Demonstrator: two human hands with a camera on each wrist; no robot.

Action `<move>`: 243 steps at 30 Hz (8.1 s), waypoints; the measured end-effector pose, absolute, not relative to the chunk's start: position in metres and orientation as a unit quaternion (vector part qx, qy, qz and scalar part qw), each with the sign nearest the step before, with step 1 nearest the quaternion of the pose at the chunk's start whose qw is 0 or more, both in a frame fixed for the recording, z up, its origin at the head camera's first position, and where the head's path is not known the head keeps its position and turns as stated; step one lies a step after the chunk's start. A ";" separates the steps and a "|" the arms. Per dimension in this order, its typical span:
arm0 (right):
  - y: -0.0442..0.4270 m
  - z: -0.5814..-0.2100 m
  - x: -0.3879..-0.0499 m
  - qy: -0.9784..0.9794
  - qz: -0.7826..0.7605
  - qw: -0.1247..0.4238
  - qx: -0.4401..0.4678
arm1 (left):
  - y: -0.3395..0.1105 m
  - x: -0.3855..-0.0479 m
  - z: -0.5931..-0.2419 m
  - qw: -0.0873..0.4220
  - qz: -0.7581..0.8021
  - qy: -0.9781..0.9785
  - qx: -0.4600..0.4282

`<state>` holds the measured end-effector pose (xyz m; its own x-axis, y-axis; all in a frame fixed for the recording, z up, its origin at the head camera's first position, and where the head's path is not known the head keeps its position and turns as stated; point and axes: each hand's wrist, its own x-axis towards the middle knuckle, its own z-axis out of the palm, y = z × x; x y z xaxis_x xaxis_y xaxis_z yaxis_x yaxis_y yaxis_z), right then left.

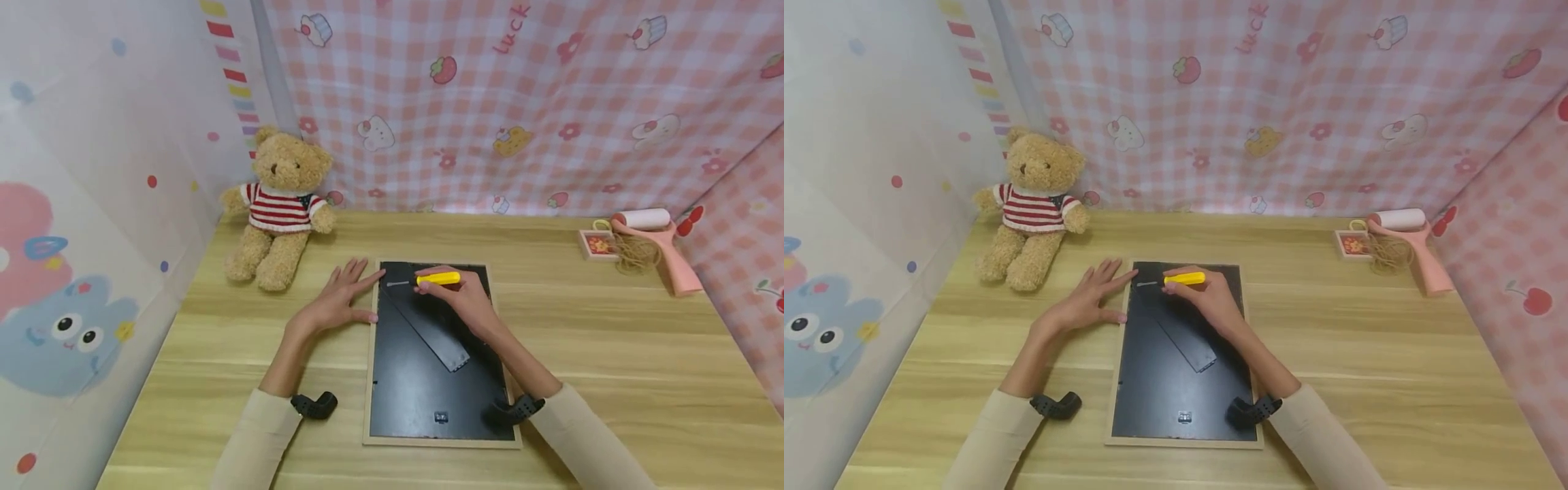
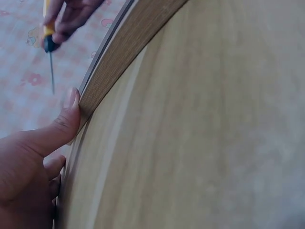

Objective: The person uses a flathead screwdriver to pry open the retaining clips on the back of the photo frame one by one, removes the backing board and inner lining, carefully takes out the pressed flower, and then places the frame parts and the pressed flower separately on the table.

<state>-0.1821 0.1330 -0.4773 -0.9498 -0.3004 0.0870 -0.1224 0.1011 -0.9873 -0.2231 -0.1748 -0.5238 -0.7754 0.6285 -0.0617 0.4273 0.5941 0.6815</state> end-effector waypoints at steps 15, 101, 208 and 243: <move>0.117 -0.493 -0.197 0.772 -0.617 0.069 -0.137 | -0.171 -0.217 -0.514 0.139 0.350 0.878 0.295; 0.077 -0.415 -0.216 0.880 -0.380 0.089 -0.269 | -0.171 -0.206 -0.517 0.114 0.338 0.883 0.305; 0.066 -0.438 -0.074 0.862 -0.371 0.070 -0.338 | -0.154 -0.136 -0.494 0.277 0.222 0.894 0.274; 0.227 -0.475 -0.236 0.948 -0.281 0.035 -0.146 | -0.168 -0.024 -0.509 0.107 0.350 0.870 0.331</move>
